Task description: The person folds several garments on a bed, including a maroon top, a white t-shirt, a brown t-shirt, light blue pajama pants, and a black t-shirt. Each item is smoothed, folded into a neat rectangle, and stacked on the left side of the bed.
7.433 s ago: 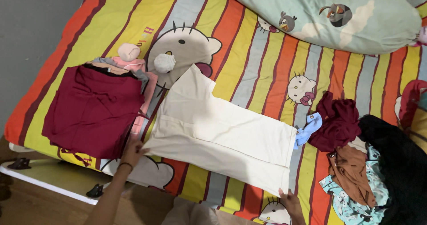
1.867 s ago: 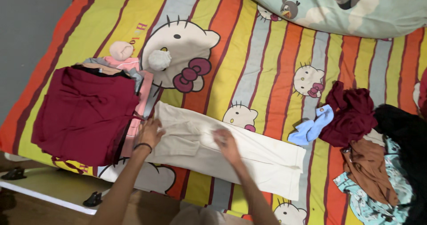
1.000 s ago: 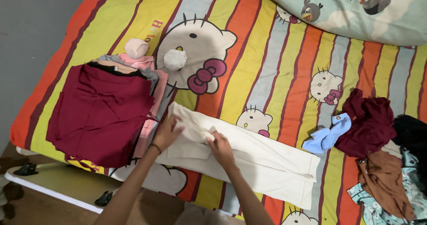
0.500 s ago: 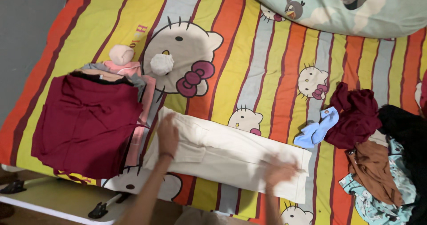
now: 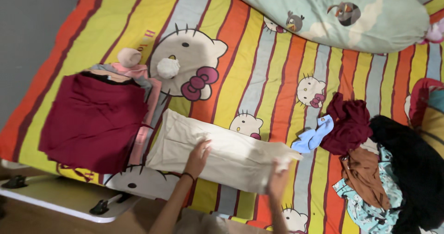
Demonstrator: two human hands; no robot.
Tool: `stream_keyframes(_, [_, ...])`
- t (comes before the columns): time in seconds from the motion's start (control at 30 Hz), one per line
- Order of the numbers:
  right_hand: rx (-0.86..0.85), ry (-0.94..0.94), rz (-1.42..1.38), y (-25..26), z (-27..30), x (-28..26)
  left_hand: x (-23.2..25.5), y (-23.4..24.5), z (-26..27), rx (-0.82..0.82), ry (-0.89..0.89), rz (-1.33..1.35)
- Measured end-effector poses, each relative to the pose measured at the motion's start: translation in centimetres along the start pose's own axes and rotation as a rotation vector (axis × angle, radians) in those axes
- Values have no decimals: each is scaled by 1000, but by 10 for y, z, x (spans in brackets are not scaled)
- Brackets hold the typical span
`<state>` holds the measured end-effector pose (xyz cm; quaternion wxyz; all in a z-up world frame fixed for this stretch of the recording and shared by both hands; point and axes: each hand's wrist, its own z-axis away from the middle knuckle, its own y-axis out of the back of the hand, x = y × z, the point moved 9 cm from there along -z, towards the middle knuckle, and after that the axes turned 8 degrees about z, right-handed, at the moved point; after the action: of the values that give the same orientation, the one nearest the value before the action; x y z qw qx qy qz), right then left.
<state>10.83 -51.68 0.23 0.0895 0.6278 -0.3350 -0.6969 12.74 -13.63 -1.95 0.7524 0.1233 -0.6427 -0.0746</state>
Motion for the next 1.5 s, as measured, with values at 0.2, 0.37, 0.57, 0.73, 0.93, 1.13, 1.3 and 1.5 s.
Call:
stream_keyframes(0.2, [-615,12,-287,-200,103,-202,-31,36,3,-77,497,1253])
stream_keyframes(0.37, [-722,-48,-223,-199,155,-252,-109,115,-16,74,520,578])
stream_keyframes(0.57, [-255,46,256,-138,95,-157,-141,138,-46,-14,305,607])
stream_keyframes(0.73, [-231,-396,22,-168,45,-42,-154,189,-48,385,295,-66])
stream_keyframes(0.93, [-501,-465,-368,-184,9,-123,-60,68,-14,383,-63,-145])
stream_keyframes(1.13, [-584,81,-273,-103,-21,-318,-13,-64,-60,255,311,922])
stream_keyframes(1.3, [-646,415,184,-75,-6,-350,57,-62,-109,71,30,1229])
stream_keyframes(1.5, [-761,764,286,-115,67,-253,-5,-39,-48,-268,538,1480])
